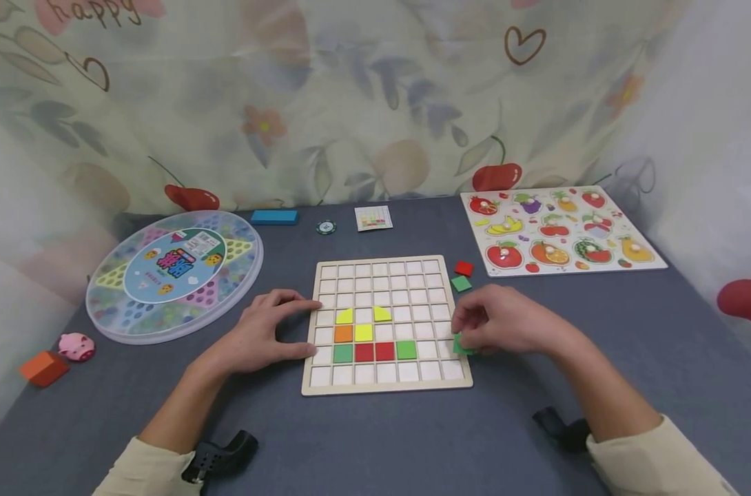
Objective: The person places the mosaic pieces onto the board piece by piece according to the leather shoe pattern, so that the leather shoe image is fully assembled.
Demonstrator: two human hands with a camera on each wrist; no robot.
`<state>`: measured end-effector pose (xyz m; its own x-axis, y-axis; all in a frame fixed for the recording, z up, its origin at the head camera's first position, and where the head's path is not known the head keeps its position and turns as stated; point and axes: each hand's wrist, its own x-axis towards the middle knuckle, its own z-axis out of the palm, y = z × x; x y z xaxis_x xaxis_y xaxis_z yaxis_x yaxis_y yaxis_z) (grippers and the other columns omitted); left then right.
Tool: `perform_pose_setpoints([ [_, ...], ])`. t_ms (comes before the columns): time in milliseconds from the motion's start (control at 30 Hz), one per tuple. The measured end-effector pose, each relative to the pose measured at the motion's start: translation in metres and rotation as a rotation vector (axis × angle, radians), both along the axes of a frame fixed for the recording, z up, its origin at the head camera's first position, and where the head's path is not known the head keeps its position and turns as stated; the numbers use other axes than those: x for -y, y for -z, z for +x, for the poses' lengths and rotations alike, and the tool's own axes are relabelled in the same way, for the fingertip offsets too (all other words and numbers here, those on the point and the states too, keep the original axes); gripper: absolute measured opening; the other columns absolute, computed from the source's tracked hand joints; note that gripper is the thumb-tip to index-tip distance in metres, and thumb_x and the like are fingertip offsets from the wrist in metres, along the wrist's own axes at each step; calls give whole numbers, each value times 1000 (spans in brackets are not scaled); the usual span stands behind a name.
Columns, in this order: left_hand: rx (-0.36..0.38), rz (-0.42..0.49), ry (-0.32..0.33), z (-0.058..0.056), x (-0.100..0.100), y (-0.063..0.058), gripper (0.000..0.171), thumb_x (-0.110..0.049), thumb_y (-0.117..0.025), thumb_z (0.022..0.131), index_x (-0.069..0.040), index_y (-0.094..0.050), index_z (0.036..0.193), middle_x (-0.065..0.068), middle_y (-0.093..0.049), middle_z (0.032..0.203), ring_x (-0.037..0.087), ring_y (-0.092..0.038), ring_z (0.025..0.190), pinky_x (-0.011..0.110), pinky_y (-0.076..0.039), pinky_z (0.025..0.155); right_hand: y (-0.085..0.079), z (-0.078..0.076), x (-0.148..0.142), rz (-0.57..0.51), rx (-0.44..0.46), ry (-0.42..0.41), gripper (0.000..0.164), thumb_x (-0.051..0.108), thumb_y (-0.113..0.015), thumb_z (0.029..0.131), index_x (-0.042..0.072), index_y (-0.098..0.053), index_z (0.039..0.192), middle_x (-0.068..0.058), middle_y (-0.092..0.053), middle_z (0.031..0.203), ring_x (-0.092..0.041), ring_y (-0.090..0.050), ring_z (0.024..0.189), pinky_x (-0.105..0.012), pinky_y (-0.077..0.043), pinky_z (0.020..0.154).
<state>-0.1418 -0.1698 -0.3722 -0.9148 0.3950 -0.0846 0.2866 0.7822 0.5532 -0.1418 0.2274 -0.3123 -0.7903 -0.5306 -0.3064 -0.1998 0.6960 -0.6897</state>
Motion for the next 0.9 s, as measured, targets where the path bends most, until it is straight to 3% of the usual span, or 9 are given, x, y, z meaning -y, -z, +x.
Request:
perform_pose_setpoints([
  [433, 0, 2, -3, 0, 0, 1, 69, -48, -81, 85, -27, -59, 147, 11, -47, 147, 35, -36, 134, 63, -29, 112, 9, -10, 37, -2, -29, -89, 6, 10, -75, 89, 12, -73, 94, 2, -64, 81, -16, -58, 74, -27, -50, 67],
  [900, -7, 9, 3, 0, 0, 0, 69, -47, -81, 85, -27, -59, 147, 11, -47, 148, 36, -37, 134, 64, -28, 112, 15, -12, 50, 57, -60, -75, 7, 7, -77, 87, 13, -75, 90, 3, -65, 80, -15, -59, 75, -30, -51, 66],
])
